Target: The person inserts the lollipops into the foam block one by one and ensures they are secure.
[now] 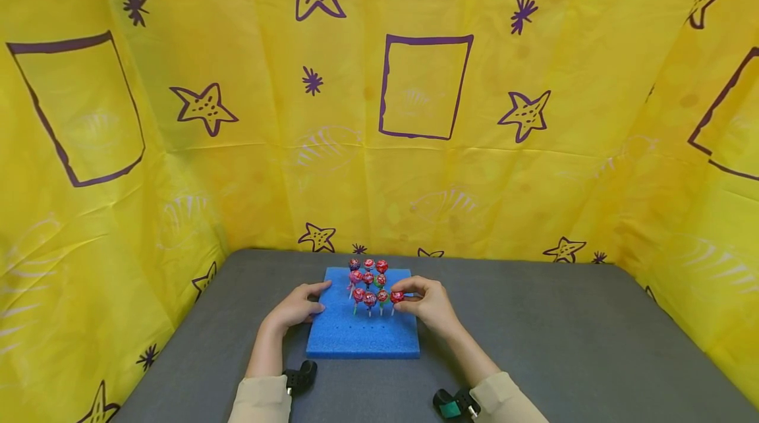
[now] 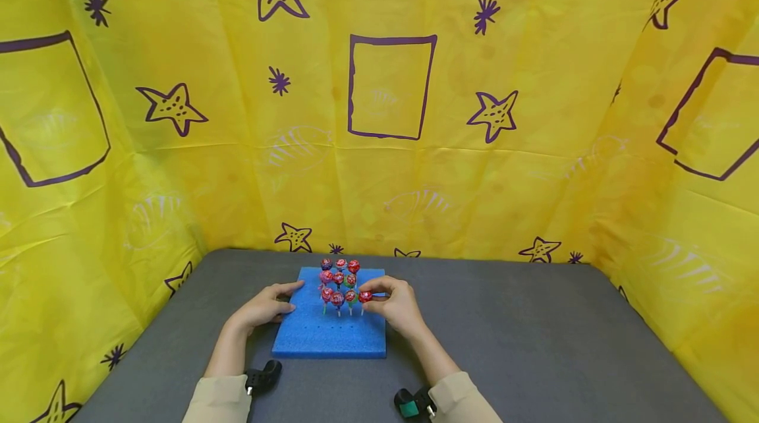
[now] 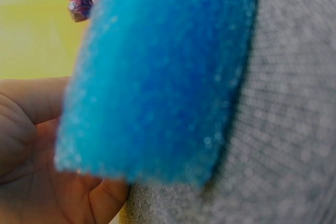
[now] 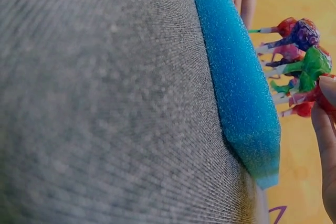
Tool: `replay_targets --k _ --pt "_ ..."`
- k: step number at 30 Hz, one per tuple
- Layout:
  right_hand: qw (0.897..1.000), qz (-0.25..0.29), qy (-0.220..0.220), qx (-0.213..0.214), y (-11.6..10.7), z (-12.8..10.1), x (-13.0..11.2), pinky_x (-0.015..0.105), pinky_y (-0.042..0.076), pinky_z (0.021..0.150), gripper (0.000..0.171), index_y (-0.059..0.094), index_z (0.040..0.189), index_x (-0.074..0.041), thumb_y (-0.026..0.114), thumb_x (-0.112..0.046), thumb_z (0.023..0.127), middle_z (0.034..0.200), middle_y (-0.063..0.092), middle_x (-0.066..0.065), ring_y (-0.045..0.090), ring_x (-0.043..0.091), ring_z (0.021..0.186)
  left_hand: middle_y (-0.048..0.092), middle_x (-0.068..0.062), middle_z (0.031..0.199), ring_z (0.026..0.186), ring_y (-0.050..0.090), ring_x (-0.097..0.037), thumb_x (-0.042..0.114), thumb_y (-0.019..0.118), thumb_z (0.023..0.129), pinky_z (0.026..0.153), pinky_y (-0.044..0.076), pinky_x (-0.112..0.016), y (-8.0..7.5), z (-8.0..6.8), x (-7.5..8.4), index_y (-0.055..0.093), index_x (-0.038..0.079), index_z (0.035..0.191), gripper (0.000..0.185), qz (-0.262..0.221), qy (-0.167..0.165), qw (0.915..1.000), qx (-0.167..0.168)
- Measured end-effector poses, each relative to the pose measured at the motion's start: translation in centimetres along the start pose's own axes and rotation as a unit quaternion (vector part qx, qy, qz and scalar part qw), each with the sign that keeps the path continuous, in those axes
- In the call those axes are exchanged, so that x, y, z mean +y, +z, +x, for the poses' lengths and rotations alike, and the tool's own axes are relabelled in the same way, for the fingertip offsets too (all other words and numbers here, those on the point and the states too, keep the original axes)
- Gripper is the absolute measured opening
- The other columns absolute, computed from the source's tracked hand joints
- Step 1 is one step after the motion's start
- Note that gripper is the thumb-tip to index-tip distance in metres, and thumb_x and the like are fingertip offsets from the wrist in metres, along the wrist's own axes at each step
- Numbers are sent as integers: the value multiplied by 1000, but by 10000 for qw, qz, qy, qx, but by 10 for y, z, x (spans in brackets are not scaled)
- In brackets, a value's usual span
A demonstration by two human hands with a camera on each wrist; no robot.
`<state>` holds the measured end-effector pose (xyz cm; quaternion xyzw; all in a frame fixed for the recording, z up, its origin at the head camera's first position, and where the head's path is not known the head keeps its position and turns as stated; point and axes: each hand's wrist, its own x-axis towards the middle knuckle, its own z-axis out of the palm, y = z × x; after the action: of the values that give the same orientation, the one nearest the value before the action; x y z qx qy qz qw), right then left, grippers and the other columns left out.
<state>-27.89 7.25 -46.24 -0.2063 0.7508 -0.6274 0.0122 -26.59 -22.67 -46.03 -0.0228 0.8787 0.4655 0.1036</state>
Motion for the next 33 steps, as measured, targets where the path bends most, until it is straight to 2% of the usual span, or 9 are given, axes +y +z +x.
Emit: replay_targets --k 13,21,26,29,31,33 --pt "10000 30 54 -73 -1 1 0 26 60 76 27 72 105 2 76 4 79 108 71 27 69 38 102 49 -25 133 111 51 -34 5 61 90 84 57 -43 0 1 0 51 10 145 56 -6 44 10000 -5" --pt "9997 -69 -132 -176 -9 -2 0 24 59 81 38 67 116 7 78 -1 80 115 70 25 68 42 105 48 -25 134 114 50 -35 6 62 90 86 57 -45 1 4 2 51 11 145 56 8 21 10000 -49" --pt "9988 -475 -116 49 -18 -8 -6 19 55 85 36 68 119 -1 75 -11 85 119 70 22 66 38 111 48 -25 133 112 50 -35 4 61 91 85 57 -44 1 4 3 50 10 145 56 59 98 9999 -91" --pt "9962 -782 -32 374 -25 -11 -6 19 54 86 32 70 119 -6 73 -15 88 120 70 19 67 33 111 50 -26 132 109 52 -32 4 61 91 82 58 -41 -1 2 4 49 8 145 55 164 158 9996 -148" --pt "9932 -971 22 634 -30 -12 -5 21 55 87 30 70 118 -9 72 -15 89 119 71 17 68 30 110 53 -27 129 103 53 -31 3 61 90 79 57 -40 -4 1 6 50 5 144 55 405 320 9985 -174" --pt "9882 -1218 33 932 -37 -12 -1 26 56 90 29 71 117 -11 72 -18 89 118 72 13 69 25 107 56 -28 127 103 57 -33 6 62 90 83 56 -45 -8 -1 11 50 2 143 54 840 519 9951 1"
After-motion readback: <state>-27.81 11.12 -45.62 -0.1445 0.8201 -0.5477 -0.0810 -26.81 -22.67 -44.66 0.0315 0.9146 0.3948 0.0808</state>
